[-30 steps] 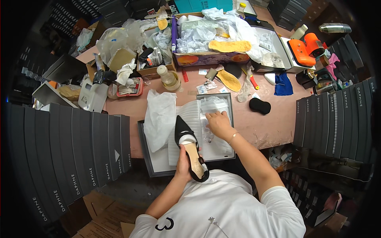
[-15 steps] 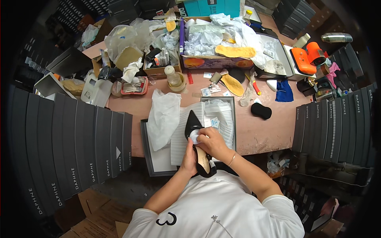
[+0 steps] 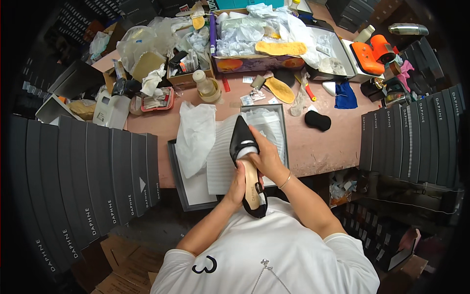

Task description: Packing finished high-heeled shoes into boxes with protective paper and foam inserts.

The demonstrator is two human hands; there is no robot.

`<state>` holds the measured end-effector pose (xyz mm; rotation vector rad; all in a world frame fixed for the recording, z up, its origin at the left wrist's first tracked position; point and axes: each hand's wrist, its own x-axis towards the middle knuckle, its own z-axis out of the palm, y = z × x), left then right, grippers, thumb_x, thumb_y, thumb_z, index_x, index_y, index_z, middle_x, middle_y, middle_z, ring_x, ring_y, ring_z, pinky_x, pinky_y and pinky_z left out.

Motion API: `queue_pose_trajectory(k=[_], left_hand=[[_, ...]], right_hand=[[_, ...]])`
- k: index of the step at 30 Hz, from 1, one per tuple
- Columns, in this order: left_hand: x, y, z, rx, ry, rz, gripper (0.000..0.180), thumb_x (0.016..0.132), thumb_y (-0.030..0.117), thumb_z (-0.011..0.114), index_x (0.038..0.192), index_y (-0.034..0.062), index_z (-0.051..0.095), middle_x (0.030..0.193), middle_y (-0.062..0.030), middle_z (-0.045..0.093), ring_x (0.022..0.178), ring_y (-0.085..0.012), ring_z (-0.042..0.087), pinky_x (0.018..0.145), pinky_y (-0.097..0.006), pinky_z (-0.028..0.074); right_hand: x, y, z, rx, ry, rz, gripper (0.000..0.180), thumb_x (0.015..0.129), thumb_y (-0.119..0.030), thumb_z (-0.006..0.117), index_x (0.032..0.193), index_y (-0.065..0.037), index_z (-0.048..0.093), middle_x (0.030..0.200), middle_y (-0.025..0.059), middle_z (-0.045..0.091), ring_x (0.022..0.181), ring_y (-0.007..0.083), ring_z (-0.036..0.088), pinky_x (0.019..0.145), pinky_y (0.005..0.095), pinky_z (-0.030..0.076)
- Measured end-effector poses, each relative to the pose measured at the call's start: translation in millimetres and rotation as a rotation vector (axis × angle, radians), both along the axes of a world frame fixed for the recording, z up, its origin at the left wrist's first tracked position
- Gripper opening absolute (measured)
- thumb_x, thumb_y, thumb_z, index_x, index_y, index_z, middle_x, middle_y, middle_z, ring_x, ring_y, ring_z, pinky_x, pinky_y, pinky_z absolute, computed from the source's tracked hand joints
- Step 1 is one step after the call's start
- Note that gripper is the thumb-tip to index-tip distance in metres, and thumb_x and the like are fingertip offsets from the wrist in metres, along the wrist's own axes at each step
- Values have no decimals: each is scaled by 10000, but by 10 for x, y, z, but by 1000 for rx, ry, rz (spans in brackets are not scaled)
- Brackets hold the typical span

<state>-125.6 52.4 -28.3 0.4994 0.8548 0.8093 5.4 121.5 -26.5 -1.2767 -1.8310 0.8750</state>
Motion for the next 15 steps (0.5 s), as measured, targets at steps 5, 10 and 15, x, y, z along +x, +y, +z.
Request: queue_pose_trajectory(k=[5,10,15], left_hand=[[-357,418,186,327,-12,-22,552,961,509,430,1117,-9,541,883,-94,616,753,-175,616,672,-305,520],[-599,629,321,399,-38,-35,567,947,479,471,1163,-42,528,954,-138,626,825,-227,643,757,-359,530],[-444,697,223,257,-121,154,537,997,458,369,1127,-30,551,973,-125,634,845,-217,637,784,-348,524]], right_hand=[[-33,218,600,73,195,155,881,729,-23,683,1466,-44,200,1289,236,503,1118,382,555,939,383,458],[298,-193,428,-575,453,272,905,780,-154,757,1487,-94,194,1350,171,462,1124,243,558,903,358,478],[164,-632,399,-167,348,293,1130,573,-381,889,1468,-109,256,1517,178,218,1317,314,396,1010,417,398]])
